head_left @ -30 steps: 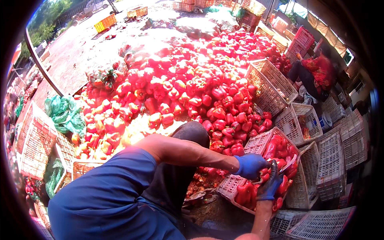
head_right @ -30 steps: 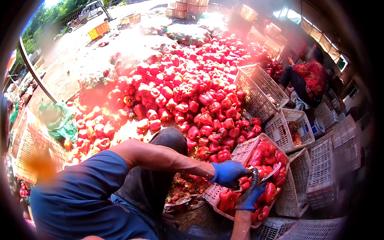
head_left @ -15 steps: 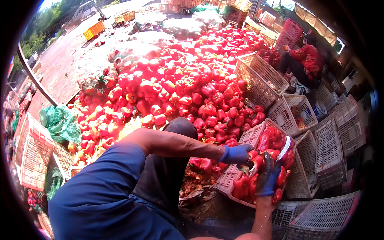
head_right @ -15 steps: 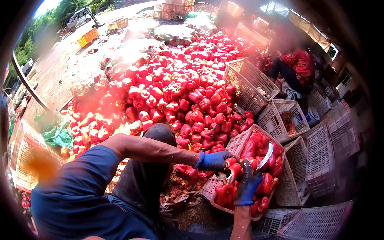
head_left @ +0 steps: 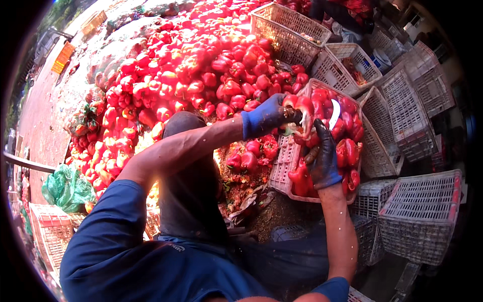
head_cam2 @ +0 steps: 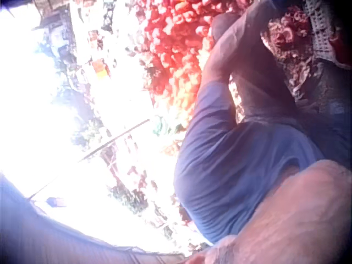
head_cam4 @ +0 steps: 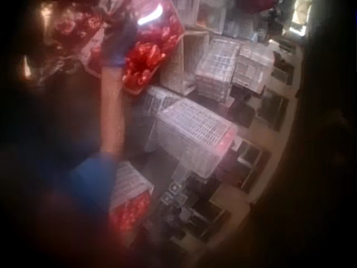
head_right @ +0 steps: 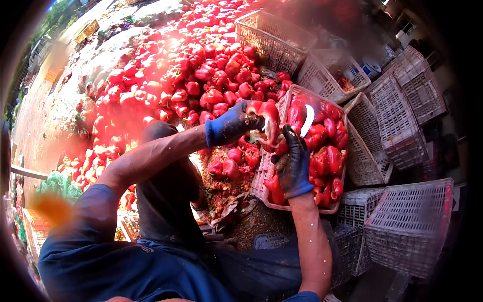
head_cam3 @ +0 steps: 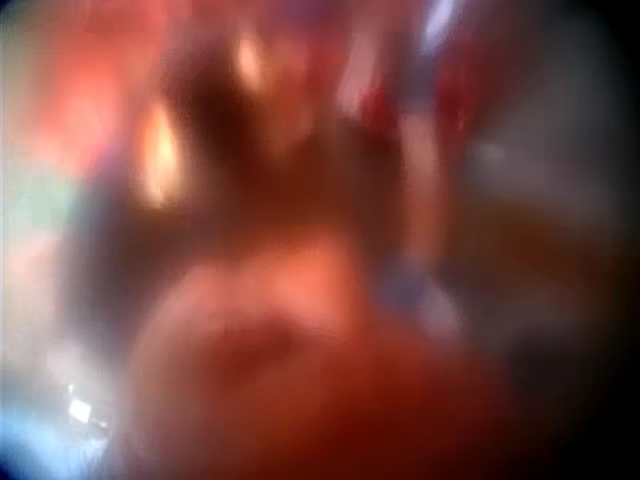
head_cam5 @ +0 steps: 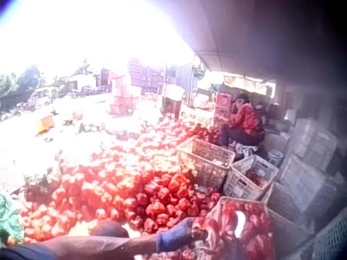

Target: The person cores red bell peppers using a curved knife. They remove the internal seeds and stems from each pepper and place the processed vegetables into a plastic crate.

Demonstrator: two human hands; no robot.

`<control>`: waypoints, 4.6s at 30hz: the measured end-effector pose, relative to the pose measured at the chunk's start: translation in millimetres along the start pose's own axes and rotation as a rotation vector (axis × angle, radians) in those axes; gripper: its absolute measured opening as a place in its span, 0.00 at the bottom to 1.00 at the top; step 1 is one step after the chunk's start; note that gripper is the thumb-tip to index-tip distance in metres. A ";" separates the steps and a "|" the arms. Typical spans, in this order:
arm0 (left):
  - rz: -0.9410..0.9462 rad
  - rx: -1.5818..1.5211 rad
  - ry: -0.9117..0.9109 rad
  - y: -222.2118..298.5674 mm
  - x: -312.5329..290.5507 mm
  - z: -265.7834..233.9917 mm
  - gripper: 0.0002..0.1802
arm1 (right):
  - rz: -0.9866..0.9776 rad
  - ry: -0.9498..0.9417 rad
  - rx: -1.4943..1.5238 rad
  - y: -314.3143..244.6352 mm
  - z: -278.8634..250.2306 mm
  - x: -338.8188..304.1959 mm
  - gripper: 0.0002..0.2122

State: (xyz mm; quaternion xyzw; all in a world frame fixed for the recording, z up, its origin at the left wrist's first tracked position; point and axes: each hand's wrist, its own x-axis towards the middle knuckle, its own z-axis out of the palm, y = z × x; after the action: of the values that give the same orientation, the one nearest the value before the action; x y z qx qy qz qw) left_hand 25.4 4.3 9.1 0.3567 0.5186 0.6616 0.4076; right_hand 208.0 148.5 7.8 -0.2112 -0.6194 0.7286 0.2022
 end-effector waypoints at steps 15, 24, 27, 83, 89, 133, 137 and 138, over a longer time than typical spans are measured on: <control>0.314 0.823 -0.428 7.8 -8.8 17.6 0.27 | -0.707 -0.082 -0.764 -26.1 -4.9 9.4 0.13; -0.042 0.362 -0.288 0.6 -8.2 4.5 0.20 | -0.350 0.035 -0.253 -20.9 -29.8 28.5 0.11; -0.132 0.305 -0.013 13.5 -2.3 -5.6 0.21 | -0.073 0.133 -0.227 -33.4 -41.7 22.5 0.13; -0.578 1.492 -0.396 -239.1 -22.4 36.5 0.24 | -0.680 0.392 -0.521 -105.6 -90.4 9.4 0.08; -0.612 1.474 -0.363 -320.3 -37.2 36.3 0.23 | -0.574 0.355 -0.531 -96.1 -107.3 15.2 0.07; -0.537 1.037 0.066 59.7 -88.9 -170.0 0.22 | -0.143 0.287 -0.969 107.8 -148.5 103.7 0.16; -0.949 0.918 -0.119 69.1 -266.5 -168.8 0.24 | -0.075 0.224 -0.907 116.6 -157.1 111.0 0.17; -1.081 0.867 -0.206 69.1 -309.7 -162.4 0.25 | -0.081 0.198 -0.856 121.5 -169.0 115.8 0.17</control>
State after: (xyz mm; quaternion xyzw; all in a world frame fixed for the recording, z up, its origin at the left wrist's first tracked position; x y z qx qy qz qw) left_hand -3.7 -350.5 27.7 0.2401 0.7991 0.0621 0.5476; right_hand 202.3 332.7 -143.2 -0.3200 -0.8508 0.3742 0.1833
